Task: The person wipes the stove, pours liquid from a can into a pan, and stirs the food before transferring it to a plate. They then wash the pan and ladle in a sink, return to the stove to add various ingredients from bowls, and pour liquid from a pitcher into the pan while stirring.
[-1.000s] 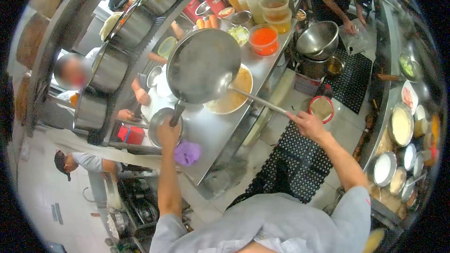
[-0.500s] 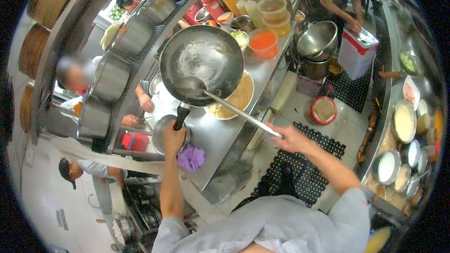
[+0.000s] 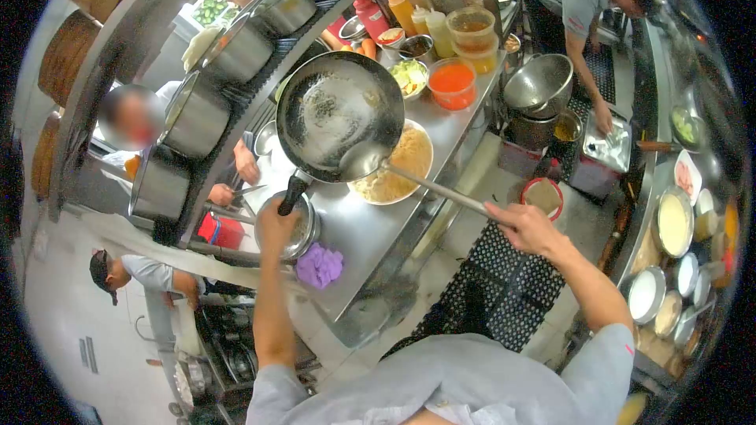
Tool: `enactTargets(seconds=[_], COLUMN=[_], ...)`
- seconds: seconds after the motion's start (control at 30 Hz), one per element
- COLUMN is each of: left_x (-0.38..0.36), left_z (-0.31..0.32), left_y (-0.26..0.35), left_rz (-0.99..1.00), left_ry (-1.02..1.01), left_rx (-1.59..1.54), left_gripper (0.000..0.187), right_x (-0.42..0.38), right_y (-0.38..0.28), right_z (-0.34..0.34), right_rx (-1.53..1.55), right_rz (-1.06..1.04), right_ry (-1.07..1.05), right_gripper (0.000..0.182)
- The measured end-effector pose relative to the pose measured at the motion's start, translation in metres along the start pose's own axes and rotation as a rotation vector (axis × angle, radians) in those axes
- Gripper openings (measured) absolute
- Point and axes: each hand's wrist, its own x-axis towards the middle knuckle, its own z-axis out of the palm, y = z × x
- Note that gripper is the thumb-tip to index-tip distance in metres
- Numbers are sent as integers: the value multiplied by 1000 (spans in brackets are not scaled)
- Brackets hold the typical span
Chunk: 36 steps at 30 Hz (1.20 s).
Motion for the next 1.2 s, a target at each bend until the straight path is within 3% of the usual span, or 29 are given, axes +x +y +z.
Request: enactTargets(seconds=[0.2, 0.27, 0.43, 0.63, 0.73, 0.9, 0.97, 1.0, 1.07, 1.1, 1.17, 1.2], left_x=[-3, -1, 0, 2, -4, -8, -10, -9, -6, -5, -5, -5], left_z=[-7, -14, -15, -21, -34, -32, -28, -27, -14, -7, 0, 2], left_y=[3, 14, 4, 15, 37, 51, 58, 60, 50, 45, 43, 43], left_rz=[73, 10, 46, 146, 118, 92, 93, 97, 136, 183, 183, 187], left_ry=[-19, -79, -20, -26, -68, 80, 94, 113, 113, 113, 126, 142], left_rx=[-15, -28, -33, 2, 113, 142, 152, 165, 185, 202, 234, 260], left_gripper=[20, 19, 18, 20, 19, 20, 19, 17, 21, 26, 27, 28], right_x=[62, 78, -4, 43, 64, 30, 13, 13, 7, 3, -4, -7], right_y=[-7, 0, 48, 10, 9, 27, 9, -11, -62, -65, -61, -60], right_z=[3, 9, 33, 13, 22, 70, 100, 96, 70, 62, 47, 44], right_rx=[-206, -206, -383, -440, -307, -77, 183, 182, 745, 749, 477, 390], right_rz=[-61, -123, -18, -14, -1, 69, 294, 294, 780, 783, 581, 476], right_ry=[271, 346, 233, 205, 315, 372, 285, 282, 39, 33, -66, -14], right_gripper=[58, 56, 65, 69, 61, 60, 58, 58, 56, 56, 58, 59])
